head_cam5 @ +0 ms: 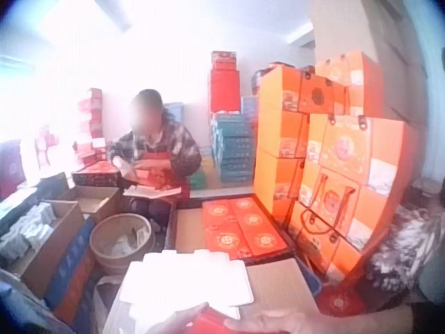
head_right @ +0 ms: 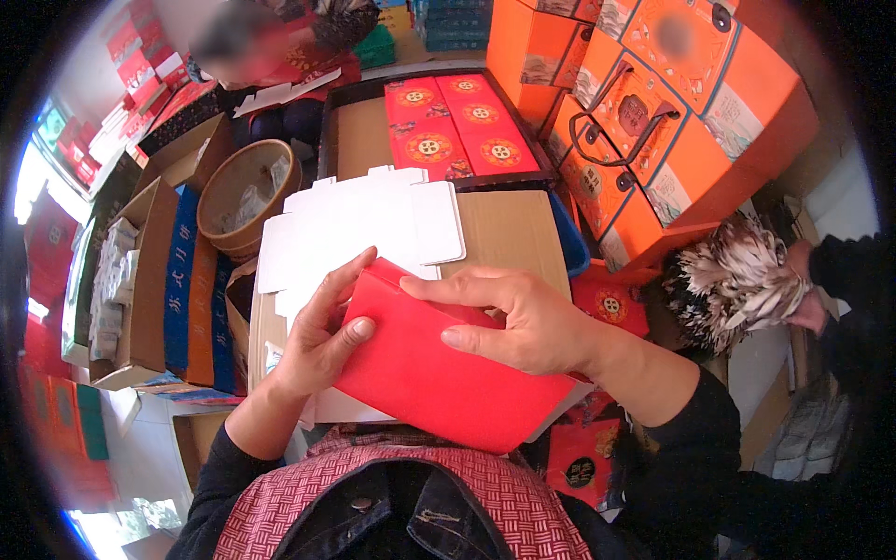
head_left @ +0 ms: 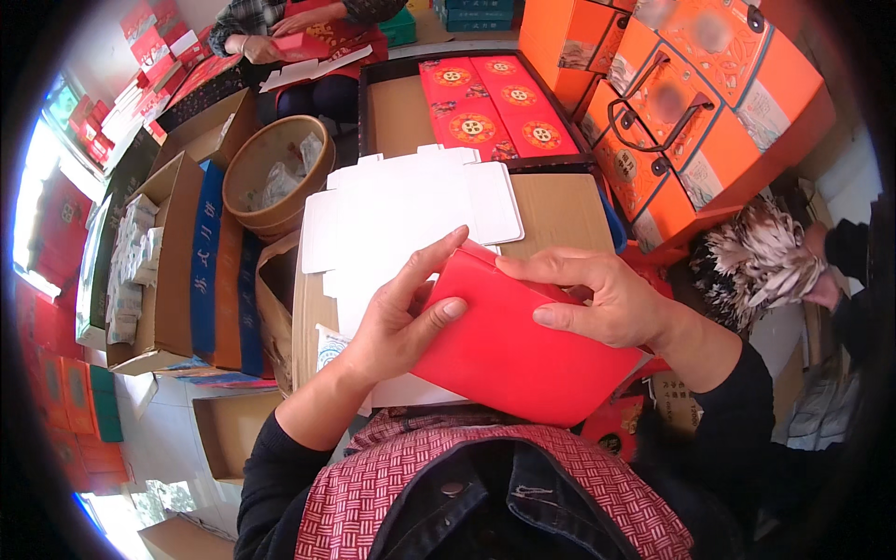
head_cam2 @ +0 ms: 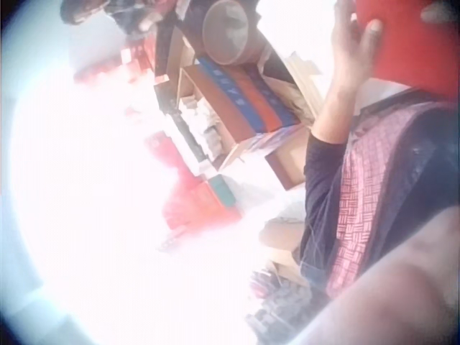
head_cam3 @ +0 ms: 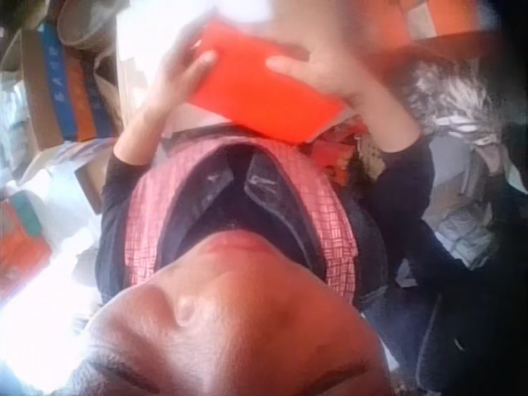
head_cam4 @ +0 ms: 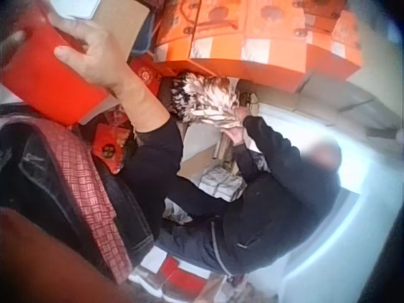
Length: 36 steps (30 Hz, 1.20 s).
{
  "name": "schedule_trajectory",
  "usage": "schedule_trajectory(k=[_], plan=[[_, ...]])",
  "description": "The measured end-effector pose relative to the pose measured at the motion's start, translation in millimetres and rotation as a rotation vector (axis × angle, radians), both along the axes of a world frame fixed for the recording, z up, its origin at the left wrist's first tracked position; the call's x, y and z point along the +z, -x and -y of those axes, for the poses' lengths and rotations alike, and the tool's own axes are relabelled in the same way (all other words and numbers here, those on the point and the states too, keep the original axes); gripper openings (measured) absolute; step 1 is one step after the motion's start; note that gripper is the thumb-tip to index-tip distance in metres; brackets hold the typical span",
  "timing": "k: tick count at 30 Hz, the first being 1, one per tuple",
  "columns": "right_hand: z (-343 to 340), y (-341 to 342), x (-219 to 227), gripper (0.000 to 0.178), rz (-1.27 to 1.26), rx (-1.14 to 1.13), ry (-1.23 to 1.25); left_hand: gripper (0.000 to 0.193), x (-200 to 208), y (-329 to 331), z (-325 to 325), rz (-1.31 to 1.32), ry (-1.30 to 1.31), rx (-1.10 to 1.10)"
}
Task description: The person assembles red and white paper boxes by folding the sides and tucking flaps. They place small white packets into the boxes and stack the finished units on a nearby table. Another person works alongside in the background.
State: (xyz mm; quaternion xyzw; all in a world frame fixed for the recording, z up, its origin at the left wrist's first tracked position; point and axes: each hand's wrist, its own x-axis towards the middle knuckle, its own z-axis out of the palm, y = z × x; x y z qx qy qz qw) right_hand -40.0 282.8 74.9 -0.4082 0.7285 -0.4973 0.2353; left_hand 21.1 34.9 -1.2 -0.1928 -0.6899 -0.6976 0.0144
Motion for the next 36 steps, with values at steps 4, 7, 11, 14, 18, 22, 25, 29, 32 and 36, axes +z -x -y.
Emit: schedule_trajectory(k=[4,7,11,14,18,22,25,29,32,36], plan=[[3,2,-4,0.045,0.054,-0.003,0.016,0.060,1,0,0,-0.006,0.030,0.030],[5,8,-7,0.051,0.057,0.017,0.032,0.057,-2,4,2,-0.040,0.020,0.020],[11,11,9,0.060,0.183,-0.069,-0.126,0.049,16,-3,3,0.058,0.016,0.078],[8,22,12,0.060,-0.094,0.021,-0.299,0.050,15,5,-6,-0.015,0.113,0.116],[27,26,42,0.058,-0.079,0.045,-0.522,0.047,25,2,-3,0.164,0.002,0.134],[36,24,69,0.052,-0.856,-0.181,-0.089,0.046,39,4,69,-0.198,0.200,0.713],[38,23,53,0.033,-0.784,-0.287,0.225,0.038,31,0,144,-0.188,-0.566,0.970],[111,32,26,0.018,-0.678,-0.020,0.067,0.035,17,-54,222,-0.354,-0.761,1.190],[183,27,26,0.035,-0.651,0.308,0.029,0.036,26,-94,301,-0.592,-0.579,1.308],[251,-42,-23,0.071,-0.899,0.964,-0.211,0.044,-29,-121,454,-0.476,-0.482,1.611]])
